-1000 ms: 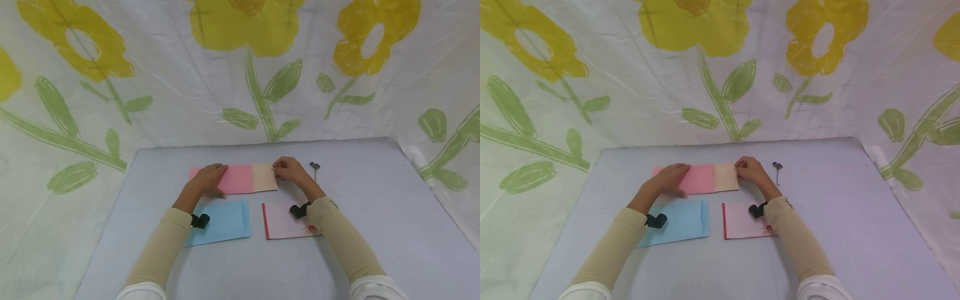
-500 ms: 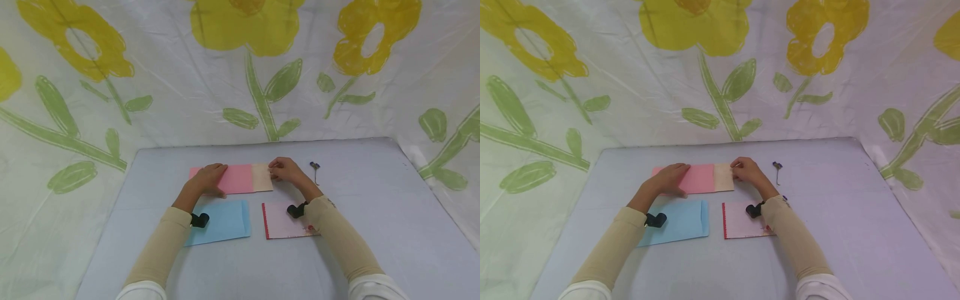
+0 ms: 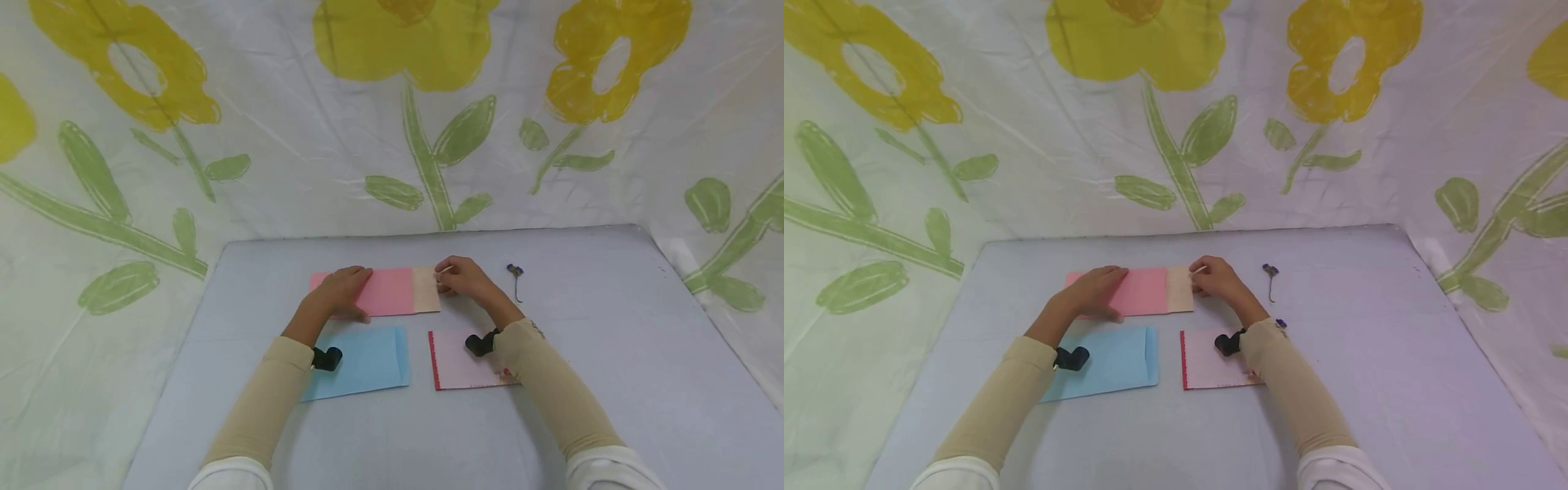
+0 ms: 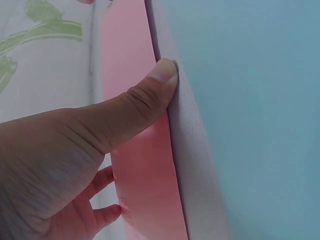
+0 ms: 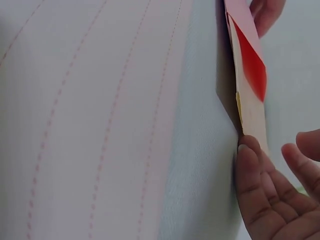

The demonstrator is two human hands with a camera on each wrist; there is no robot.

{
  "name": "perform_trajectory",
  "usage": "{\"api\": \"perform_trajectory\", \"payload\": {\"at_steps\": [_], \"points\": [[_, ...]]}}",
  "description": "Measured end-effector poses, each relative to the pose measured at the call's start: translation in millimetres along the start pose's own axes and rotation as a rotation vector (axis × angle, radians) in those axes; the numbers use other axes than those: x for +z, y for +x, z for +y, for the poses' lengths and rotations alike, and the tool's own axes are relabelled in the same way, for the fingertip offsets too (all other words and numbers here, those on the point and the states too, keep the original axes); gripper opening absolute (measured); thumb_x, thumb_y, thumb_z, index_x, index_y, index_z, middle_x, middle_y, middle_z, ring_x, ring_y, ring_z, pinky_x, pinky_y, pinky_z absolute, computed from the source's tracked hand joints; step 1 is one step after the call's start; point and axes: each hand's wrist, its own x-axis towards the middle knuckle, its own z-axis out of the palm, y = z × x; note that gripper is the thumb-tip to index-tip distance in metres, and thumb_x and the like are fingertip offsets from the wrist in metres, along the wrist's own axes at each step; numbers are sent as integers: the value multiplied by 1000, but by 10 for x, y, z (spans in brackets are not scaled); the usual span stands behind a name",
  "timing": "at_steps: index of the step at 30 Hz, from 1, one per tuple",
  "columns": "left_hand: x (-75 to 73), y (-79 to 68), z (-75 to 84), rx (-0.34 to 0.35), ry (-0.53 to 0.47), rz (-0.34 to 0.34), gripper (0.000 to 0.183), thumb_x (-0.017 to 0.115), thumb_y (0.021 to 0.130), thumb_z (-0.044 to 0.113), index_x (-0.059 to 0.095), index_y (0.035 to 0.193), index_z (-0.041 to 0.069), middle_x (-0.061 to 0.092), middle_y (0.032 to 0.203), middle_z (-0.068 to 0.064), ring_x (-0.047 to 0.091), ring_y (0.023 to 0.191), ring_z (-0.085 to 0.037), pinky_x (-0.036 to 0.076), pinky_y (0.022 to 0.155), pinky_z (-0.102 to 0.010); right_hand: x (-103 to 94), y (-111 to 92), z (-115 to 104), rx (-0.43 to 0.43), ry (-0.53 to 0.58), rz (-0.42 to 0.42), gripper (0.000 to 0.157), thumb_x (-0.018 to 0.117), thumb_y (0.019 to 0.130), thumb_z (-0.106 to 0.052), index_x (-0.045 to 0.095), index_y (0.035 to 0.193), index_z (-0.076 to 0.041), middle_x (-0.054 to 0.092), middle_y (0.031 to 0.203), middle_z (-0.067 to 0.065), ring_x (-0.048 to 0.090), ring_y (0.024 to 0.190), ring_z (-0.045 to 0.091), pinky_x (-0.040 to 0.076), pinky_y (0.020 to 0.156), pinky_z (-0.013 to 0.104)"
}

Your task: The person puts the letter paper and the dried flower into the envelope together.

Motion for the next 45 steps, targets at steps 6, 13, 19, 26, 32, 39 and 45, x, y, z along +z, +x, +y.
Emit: {"api": "perform_trajectory", "payload": {"at_steps": [6,13,19,26,32,39,45], "points": [[-16,-14,-1,0,-14,6,99,86,80,36,30,157,6,33,159,-16,28,146,-36,26,117,-51,27,31,3,9,49,-10,29,60,99,-13,59,124,2,66,119,22,70,90,24,58,77,34],[-13,-16,-4,0,-13,6,99,86,80,36,31,157,5,34,158,-16,28,146,-35,27,117,-50,75,63,18,7,104,-17,29,61,99,-11,59,125,2,65,118,22,70,92,24,59,79,34],[-2,-1,-18,1,-12,1,99,86,80,36,31,156,5,34,158,-16,28,146,-35,26,117,-50,103,65,12,10,92,-25,30,61,100,-14,58,126,0,67,117,21,69,96,26,58,82,36],[-1,8,-4,-7,-14,-7,99,86,80,35,31,157,5,33,159,-16,28,146,-35,26,117,-50,145,62,-16,13,128,-34,29,60,100,-12,58,126,1,67,118,21,69,97,27,58,84,36],[-8,-9,8,-6,-23,-5,98,86,80,34,31,156,5,34,158,-16,28,146,-35,26,117,-51,183,62,-42,15,138,-40,28,60,100,-12,58,126,1,67,116,21,69,98,26,58,84,36],[-10,0,0,-6,-25,-5,100,86,80,34,30,157,5,33,159,-16,27,146,-35,25,118,-52,220,82,-56,5,149,-53,29,62,99,-11,58,125,1,67,117,21,69,101,27,58,84,36],[-2,20,-16,-5,-23,-14,100,86,80,35,30,157,6,32,159,-17,26,147,-36,24,118,-53,253,101,-51,-17,150,-66,29,62,99,-11,59,124,2,67,117,21,69,100,28,58,84,36]]}}
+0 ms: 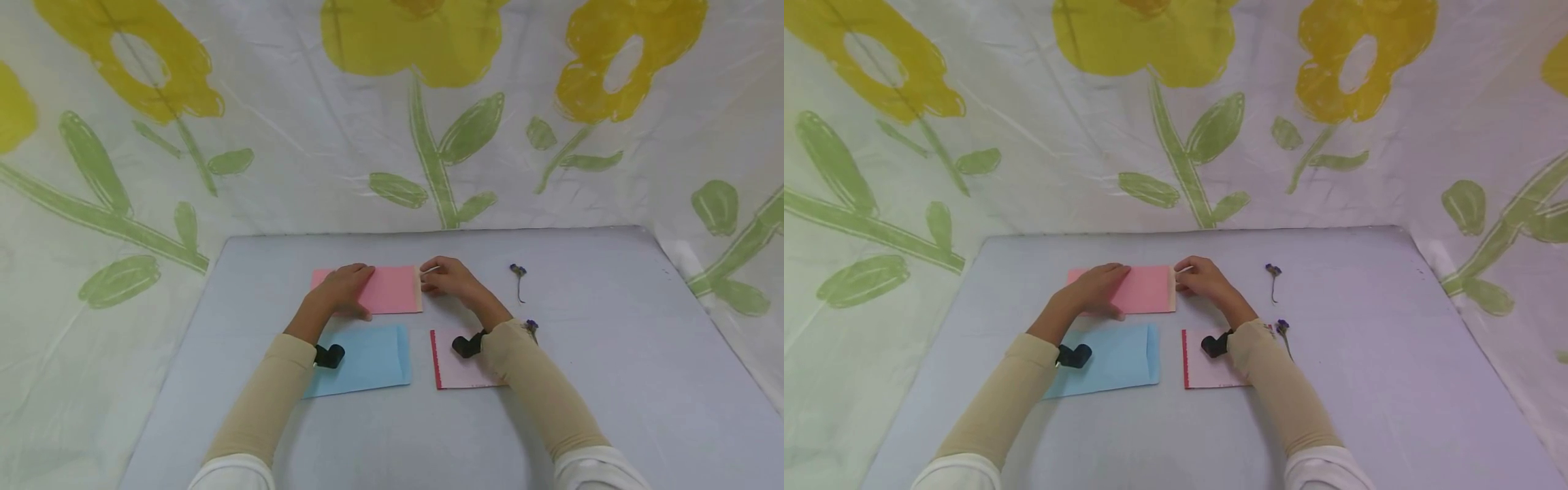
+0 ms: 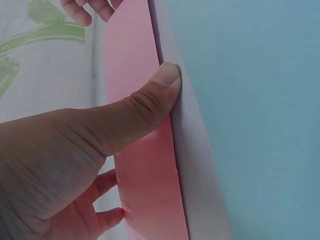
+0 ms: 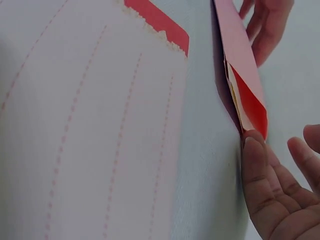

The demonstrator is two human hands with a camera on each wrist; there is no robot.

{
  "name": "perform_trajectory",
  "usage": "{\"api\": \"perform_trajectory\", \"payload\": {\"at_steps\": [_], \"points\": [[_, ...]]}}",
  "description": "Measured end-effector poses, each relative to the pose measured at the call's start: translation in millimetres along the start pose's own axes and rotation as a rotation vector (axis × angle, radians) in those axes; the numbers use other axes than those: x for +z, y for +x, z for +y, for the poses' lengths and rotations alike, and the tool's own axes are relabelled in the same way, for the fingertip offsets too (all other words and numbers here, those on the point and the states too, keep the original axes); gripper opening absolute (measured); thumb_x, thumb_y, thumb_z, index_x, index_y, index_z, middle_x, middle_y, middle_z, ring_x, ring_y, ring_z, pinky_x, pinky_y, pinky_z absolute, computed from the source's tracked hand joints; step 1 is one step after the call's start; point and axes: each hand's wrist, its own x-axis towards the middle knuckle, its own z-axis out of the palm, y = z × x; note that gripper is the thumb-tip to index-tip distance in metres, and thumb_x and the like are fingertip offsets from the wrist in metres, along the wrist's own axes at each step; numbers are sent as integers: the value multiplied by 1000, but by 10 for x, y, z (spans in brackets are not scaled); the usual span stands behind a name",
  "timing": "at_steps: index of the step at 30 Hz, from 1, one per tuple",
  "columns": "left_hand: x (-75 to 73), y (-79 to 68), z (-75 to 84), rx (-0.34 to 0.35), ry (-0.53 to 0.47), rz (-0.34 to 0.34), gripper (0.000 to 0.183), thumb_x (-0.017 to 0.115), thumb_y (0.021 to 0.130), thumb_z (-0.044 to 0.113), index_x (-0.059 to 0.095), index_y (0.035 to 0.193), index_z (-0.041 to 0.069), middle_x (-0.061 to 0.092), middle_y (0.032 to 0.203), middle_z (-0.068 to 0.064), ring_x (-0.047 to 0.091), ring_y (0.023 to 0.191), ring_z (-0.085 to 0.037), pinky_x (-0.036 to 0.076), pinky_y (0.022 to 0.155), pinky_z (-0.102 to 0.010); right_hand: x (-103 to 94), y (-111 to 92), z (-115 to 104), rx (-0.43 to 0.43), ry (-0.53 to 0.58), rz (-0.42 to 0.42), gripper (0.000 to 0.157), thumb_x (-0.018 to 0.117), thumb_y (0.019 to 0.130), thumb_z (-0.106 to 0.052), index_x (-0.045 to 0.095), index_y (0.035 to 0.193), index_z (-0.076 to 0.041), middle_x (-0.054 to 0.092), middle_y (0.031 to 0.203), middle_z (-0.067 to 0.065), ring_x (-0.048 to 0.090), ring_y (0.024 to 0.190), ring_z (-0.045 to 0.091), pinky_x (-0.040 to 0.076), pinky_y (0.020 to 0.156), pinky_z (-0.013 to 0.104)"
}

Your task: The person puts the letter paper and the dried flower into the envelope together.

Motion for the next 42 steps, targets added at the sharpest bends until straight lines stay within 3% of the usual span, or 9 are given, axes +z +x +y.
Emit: {"api": "perform_trajectory", "payload": {"at_steps": [27,30,34,38,42], "points": [[-30,-8,70,1,-5,10,98,86,80,34,31,156,5,32,159,-17,25,147,-37,23,118,-54,41,-36,-73,-15,14,-59,30,60,99,-9,58,127,3,67,115,20,70,96,28,57,87,38],[-27,-14,63,-4,-5,18,98,86,80,34,31,156,5,32,159,-17,25,147,-36,23,118,-53,-94,-84,-90,-38,-28,-38,32,61,99,-9,58,128,4,66,119,22,69,98,28,57,87,38],[-30,-42,59,-12,-5,22,97,86,81,33,31,156,5,33,159,-17,26,147,-36,23,118,-52,-425,-164,-66,-52,-144,43,33,58,100,-9,58,129,6,65,117,24,67,92,27,58,79,34],[-25,-63,53,-13,-14,21,97,86,80,31,31,156,5,33,159,-17,26,146,-36,23,118,-52,-820,-266,11,-30,-382,163,32,55,98,-9,60,127,4,62,113,24,61,87,29,53,71,34],[-2,-54,48,-12,-20,19,97,86,81,32,31,156,5,32,159,-16,26,147,-36,23,118,-52,-1138,-373,72,12,-615,229,35,54,94,-9,59,126,7,56,118,29,56,101,40,50,81,48]]}}
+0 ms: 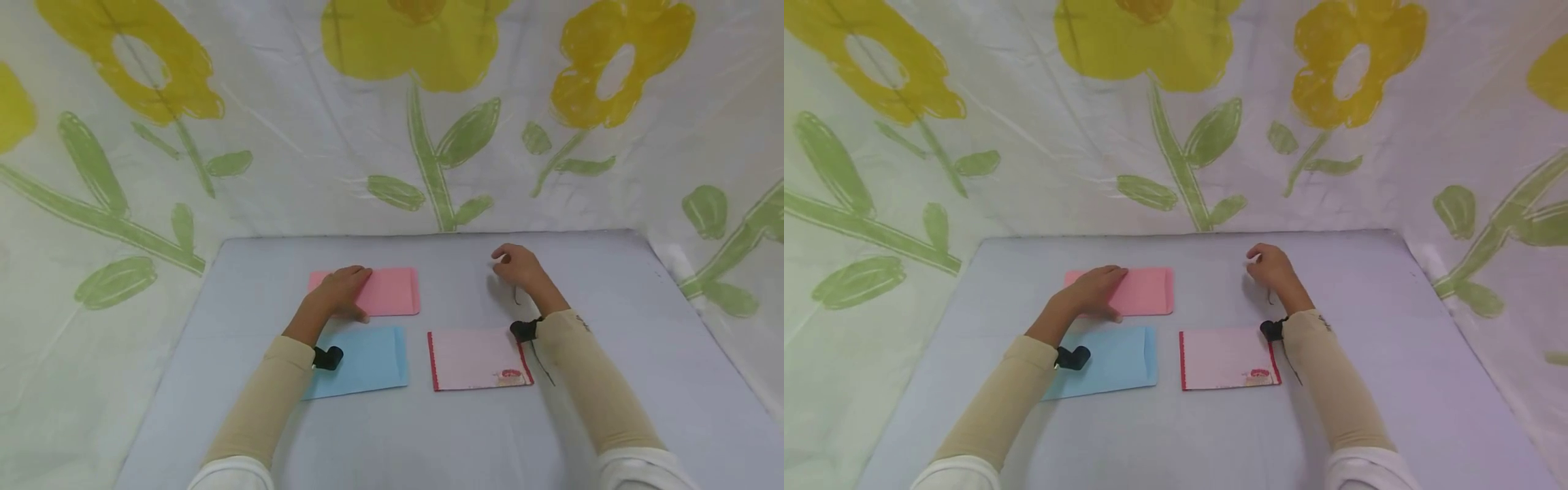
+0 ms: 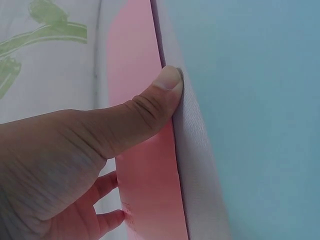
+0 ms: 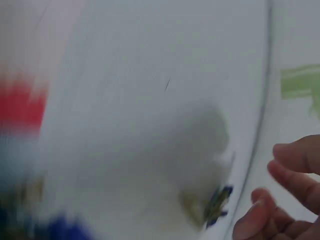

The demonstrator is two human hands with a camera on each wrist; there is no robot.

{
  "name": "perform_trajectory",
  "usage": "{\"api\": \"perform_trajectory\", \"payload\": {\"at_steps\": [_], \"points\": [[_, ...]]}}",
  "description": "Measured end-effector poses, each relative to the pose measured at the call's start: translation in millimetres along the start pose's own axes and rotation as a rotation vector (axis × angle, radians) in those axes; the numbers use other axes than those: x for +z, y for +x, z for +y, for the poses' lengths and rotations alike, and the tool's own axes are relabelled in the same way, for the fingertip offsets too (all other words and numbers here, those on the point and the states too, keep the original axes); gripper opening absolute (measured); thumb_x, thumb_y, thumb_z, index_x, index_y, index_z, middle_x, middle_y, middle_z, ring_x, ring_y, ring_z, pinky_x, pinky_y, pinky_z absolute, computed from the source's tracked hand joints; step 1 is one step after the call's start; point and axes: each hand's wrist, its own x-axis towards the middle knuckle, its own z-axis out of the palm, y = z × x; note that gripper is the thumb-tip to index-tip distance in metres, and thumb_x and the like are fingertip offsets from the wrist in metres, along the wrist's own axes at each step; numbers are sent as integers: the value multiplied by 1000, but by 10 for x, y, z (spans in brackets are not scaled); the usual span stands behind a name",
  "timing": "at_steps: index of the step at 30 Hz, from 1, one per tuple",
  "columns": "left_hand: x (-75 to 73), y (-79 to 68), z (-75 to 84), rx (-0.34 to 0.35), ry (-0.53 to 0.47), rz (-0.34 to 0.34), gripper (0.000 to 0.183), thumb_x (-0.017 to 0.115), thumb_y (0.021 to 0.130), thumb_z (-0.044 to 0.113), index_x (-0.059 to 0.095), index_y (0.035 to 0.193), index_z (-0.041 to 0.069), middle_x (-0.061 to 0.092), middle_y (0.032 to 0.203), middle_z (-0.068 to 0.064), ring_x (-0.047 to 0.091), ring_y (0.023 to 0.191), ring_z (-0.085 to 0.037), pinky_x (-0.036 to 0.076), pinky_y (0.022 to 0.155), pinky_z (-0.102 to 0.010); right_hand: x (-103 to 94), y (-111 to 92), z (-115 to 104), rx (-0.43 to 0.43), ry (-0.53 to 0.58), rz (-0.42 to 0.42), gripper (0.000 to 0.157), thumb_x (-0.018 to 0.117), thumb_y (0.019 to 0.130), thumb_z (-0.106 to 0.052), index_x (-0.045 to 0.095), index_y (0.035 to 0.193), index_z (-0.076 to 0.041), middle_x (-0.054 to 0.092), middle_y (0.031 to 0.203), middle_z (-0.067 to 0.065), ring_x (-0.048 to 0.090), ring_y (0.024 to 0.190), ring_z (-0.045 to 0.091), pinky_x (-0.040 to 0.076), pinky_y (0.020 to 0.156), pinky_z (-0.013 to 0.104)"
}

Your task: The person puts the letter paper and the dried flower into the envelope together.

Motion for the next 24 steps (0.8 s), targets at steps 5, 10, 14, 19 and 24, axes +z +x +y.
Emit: {"api": "perform_trajectory", "payload": {"at_steps": [5,10,14,19,24], "points": [[13,13,-6,-4,2,-9,97,85,81,33,30,157,6,31,160,-16,25,147,-36,22,118,-53,-103,-42,150,45,-168,-57,36,56,91,-7,56,122,11,50,124,36,50,107,43,46,89,55],[37,25,-13,-6,7,-3,98,86,81,33,31,157,6,32,159,-16,26,147,-35,23,118,-52,-97,-14,207,37,-237,-62,22,56,87,-2,61,105,8,61,106,26,55,97,38,48,83,51],[51,42,-19,0,8,0,98,86,81,34,31,157,7,32,159,-15,26,147,-35,23,118,-51,-120,-12,204,36,-231,-73,14,56,88,-3,61,98,6,62,97,20,56,90,35,49,77,46],[47,47,-18,-1,9,7,98,86,80,34,31,157,7,33,159,-15,27,146,-35,24,118,-52,-188,-16,181,49,-172,-91,16,56,90,-7,59,100,5,60,97,20,57,85,32,50,71,42],[29,40,-21,-8,21,-2,98,86,80,34,31,157,7,32,159,-15,27,146,-35,24,118,-51,-261,-30,133,64,-99,-88,22,58,94,-11,58,109,5,60,103,20,59,83,28,52,67,37]]}}
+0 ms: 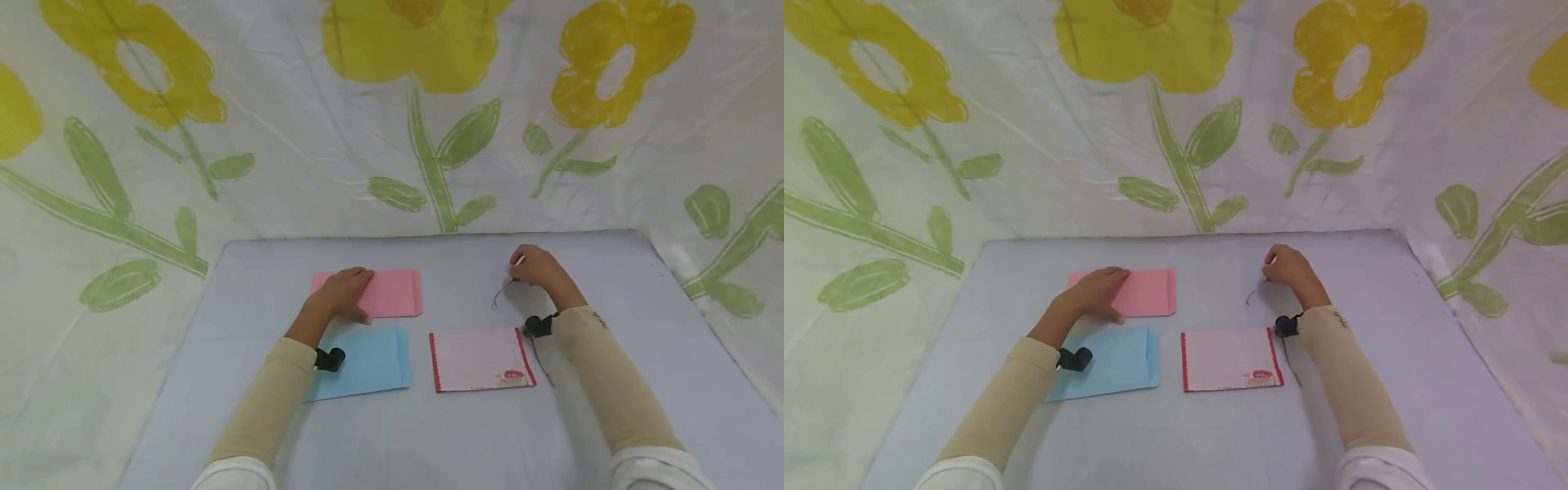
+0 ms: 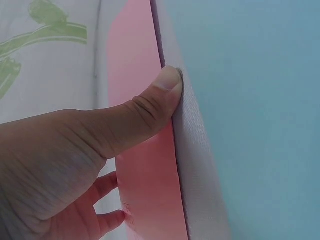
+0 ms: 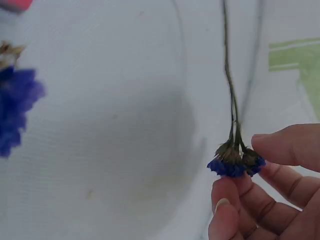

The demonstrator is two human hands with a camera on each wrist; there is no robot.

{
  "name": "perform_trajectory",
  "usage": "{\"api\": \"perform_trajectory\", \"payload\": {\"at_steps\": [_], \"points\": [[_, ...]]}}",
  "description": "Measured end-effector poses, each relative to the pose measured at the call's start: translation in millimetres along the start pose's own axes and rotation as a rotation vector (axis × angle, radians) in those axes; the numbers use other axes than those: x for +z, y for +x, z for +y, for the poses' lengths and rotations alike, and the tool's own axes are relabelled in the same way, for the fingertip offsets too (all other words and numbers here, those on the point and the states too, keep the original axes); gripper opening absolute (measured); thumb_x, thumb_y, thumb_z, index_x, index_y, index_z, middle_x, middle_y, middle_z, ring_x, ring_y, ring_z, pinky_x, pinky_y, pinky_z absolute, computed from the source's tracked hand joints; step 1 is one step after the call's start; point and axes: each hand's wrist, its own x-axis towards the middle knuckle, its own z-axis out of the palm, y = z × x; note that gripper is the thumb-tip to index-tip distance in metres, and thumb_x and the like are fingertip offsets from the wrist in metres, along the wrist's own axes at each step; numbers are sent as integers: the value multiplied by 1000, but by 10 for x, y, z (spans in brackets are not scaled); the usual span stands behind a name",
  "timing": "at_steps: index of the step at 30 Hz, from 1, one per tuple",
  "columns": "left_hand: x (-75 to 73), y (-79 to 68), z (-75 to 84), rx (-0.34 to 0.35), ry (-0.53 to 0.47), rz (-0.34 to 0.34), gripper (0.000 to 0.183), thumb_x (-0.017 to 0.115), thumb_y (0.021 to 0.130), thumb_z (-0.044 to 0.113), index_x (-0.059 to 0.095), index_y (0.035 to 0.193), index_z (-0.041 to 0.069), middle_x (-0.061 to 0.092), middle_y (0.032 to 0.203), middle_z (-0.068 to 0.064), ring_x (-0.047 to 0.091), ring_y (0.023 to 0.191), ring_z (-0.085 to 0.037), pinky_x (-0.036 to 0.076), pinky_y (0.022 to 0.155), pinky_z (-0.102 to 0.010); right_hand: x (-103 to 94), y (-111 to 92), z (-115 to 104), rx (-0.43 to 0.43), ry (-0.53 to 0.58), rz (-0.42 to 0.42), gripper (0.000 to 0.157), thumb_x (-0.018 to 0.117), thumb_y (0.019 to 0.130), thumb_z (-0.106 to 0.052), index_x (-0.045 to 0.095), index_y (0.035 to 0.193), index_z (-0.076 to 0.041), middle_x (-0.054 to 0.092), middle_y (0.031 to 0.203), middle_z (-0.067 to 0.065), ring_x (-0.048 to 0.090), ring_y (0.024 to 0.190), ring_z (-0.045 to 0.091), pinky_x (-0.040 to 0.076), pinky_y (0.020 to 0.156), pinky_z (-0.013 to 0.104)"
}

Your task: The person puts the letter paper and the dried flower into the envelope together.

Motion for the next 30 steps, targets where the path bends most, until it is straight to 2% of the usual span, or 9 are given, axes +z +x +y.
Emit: {"api": "perform_trajectory", "payload": {"at_steps": [4,10,17,24,30], "points": [[-4,-7,-7,0,4,0,99,86,80,34,30,157,7,32,159,-15,27,147,-35,24,118,-51,-41,-22,-77,-27,83,-11,24,59,97,-12,59,114,5,63,99,18,61,80,25,54,67,35],[22,4,-25,4,-6,8,98,86,80,34,30,157,7,32,159,-15,26,147,-35,23,118,-52,-20,-31,-171,-90,258,-40,18,62,97,-8,63,107,7,66,89,16,64,78,25,58,70,37],[45,26,-30,2,-27,17,98,86,80,33,31,157,8,32,160,-15,25,147,-35,23,118,-53,67,-23,-231,-117,309,-57,16,64,96,-6,64,104,9,68,91,16,67,77,20,59,78,42],[29,3,-17,-11,-13,3,97,86,80,32,32,157,7,31,160,-15,25,147,-36,22,118,-53,254,35,-318,-144,382,-106,16,63,96,-2,65,108,10,67,97,17,68,79,20,59,75,34],[0,-19,16,-5,-26,8,97,86,80,31,32,156,7,32,159,-16,25,147,-37,22,118,-55,388,72,-404,-169,391,-114,14,62,94,1,65,105,9,67,95,16,68,78,20,60,76,36]]}}
